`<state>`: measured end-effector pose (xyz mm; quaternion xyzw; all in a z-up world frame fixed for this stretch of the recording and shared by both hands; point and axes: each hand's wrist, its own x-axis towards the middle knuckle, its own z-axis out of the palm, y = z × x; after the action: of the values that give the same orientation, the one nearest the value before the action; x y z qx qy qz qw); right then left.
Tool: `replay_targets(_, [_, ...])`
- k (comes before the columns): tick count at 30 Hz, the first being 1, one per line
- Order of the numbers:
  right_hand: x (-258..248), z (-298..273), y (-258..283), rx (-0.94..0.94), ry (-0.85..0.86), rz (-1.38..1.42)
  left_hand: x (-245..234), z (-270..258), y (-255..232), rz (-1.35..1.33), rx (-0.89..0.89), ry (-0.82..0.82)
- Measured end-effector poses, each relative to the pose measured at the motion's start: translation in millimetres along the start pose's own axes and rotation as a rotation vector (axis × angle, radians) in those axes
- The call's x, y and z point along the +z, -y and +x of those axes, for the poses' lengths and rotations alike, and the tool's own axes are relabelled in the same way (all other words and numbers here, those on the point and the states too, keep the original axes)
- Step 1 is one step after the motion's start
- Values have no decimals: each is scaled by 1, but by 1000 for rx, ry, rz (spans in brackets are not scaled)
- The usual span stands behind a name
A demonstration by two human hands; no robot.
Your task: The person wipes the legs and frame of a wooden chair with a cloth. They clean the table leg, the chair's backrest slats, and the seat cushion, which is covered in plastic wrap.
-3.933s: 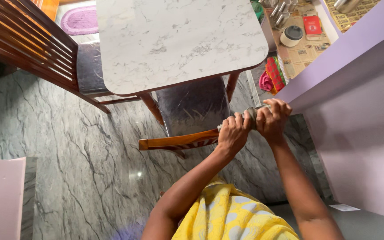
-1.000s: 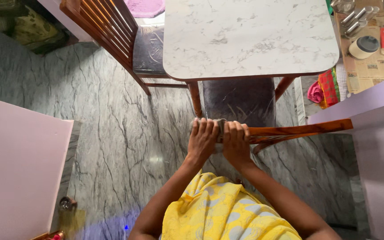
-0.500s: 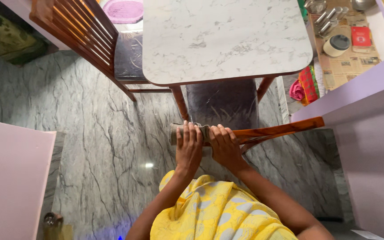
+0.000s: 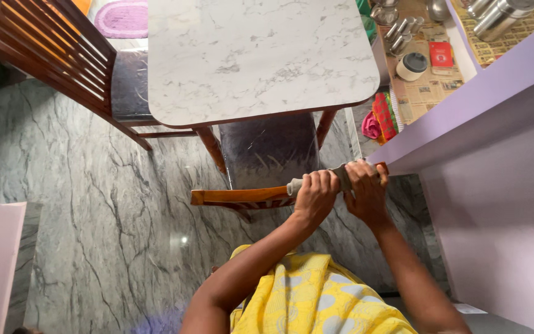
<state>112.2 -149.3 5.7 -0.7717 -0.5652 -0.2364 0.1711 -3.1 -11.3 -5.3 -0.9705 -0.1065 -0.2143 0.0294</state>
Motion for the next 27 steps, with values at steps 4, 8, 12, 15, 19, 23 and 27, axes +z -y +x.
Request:
replay_targets(4, [-14, -2, -30, 116, 22, -13, 15, 38, -30, -128, 58, 37])
replay_targets(8, [-19, 0, -37, 240, 13, -162, 16, 53, -42, -119, 25, -81])
replay_targets(12, [-17, 0, -14, 286, -4, -128, 4, 34, -30, -99, 36, -42])
replay_targets(15, [-9, 4, 17, 255, 13, -19, -9, 6, -4, -68, 59, 5])
replay_targets(19, [6, 14, 69, 170, 14, 58, -28, -42, 46, 9, 65, 51])
replay_targets(23, [34, 25, 131, 153, 11, 16, -43, -88, 99, 19, 21, 34])
replay_targets(27, [64, 41, 185, 122, -35, -57, -55, -126, 150, 19, -57, 9])
